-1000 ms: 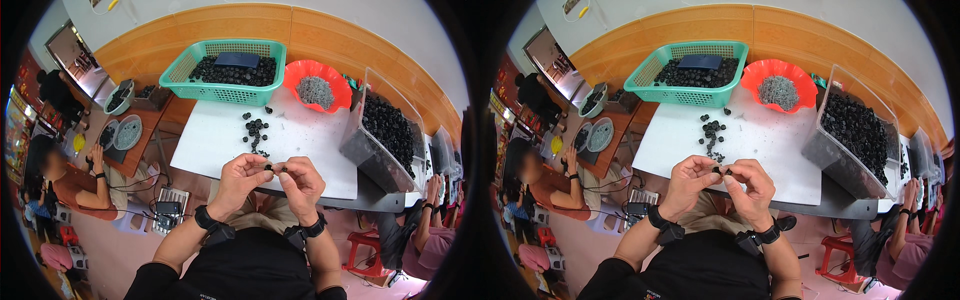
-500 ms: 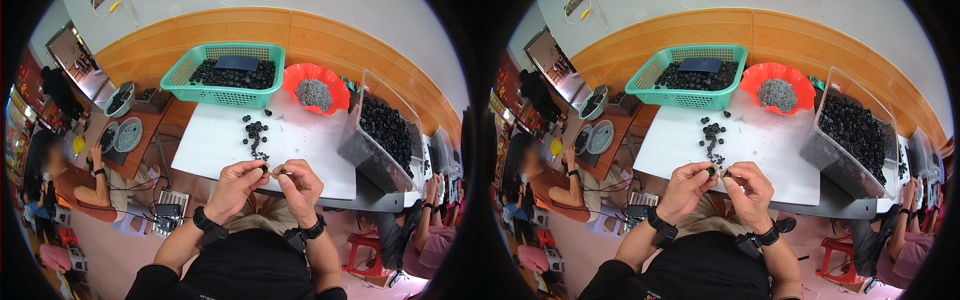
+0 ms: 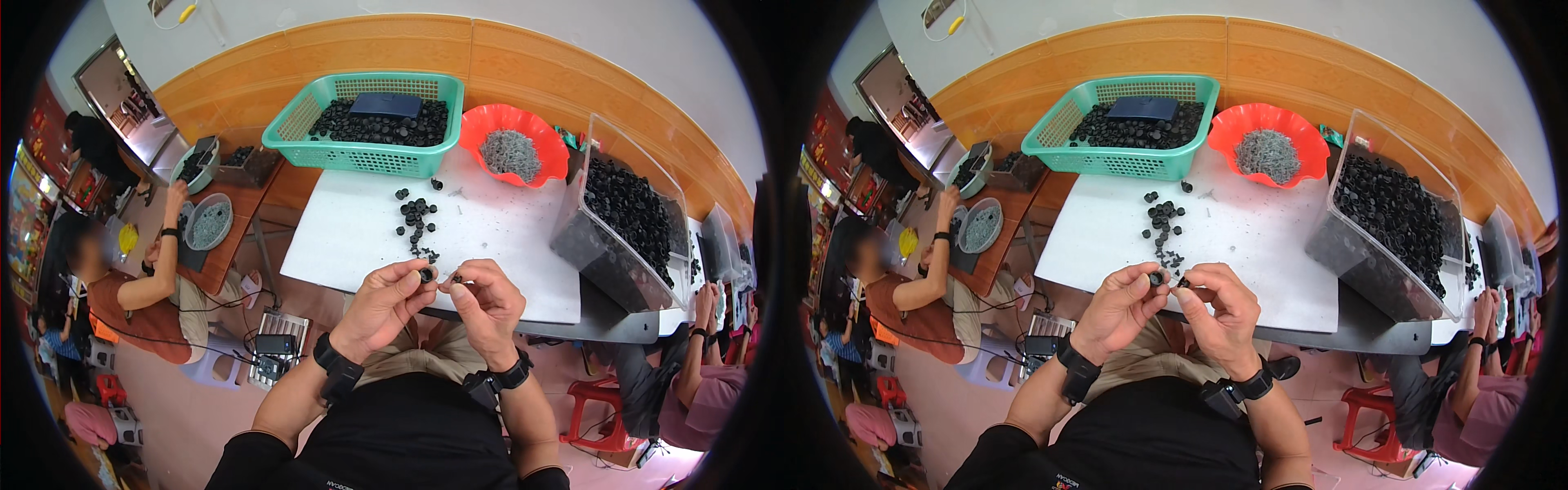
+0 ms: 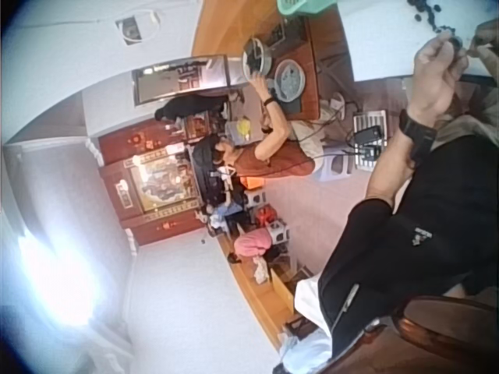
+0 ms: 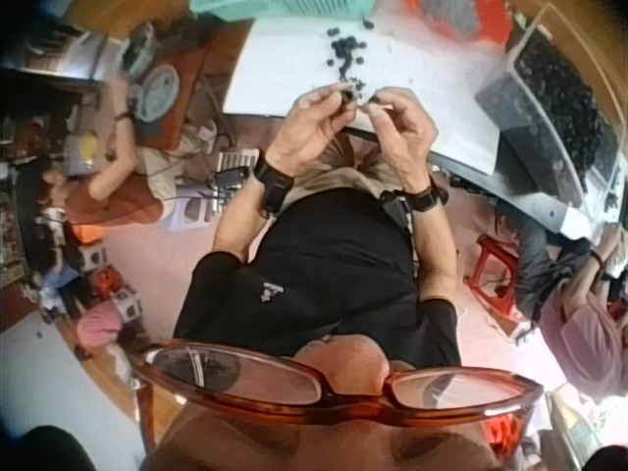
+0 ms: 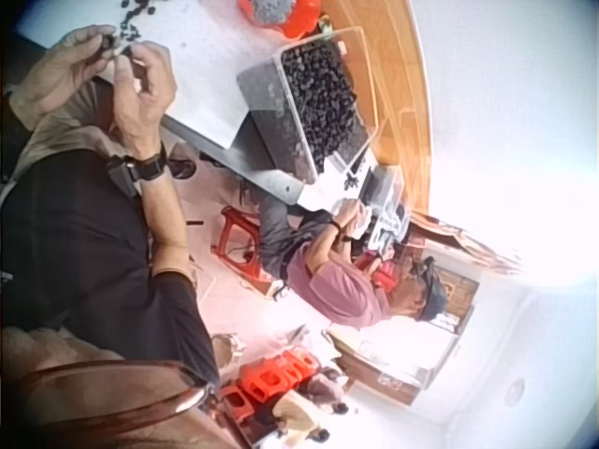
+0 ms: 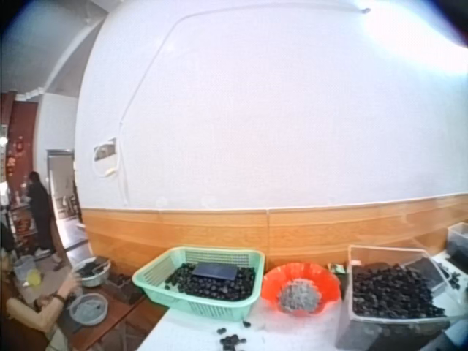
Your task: Assembling small black plastic components by hand at a workstation.
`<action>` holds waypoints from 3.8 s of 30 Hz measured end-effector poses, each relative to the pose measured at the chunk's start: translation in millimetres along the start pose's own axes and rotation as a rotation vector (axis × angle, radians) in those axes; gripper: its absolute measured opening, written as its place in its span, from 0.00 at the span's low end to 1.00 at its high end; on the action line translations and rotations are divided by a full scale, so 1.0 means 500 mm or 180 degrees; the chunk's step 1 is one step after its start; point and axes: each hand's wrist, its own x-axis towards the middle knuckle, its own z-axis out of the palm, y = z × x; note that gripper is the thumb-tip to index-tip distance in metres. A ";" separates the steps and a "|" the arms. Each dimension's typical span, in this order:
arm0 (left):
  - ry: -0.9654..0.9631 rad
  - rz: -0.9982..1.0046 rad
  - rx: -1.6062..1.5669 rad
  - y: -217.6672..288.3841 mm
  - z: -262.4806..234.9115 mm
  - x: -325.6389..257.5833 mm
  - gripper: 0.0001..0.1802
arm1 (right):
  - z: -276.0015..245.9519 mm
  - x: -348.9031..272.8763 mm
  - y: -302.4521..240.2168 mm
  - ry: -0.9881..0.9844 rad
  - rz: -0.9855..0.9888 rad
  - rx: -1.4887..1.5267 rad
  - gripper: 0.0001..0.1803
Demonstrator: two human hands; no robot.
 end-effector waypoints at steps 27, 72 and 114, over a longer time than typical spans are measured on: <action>-0.0029 -0.0096 0.0045 -0.007 -0.003 -0.007 0.13 | 0.001 0.019 -0.035 -0.0532 -0.0511 -0.1023 0.14; 0.0234 0.0283 0.0631 -0.024 0.011 -0.026 0.11 | -0.003 -0.001 -0.018 -0.0568 -0.0352 -0.0788 0.18; 0.0475 0.0484 0.1083 -0.046 0.034 -0.030 0.11 | -0.017 -0.006 -0.016 -0.0523 -0.0878 -0.1246 0.15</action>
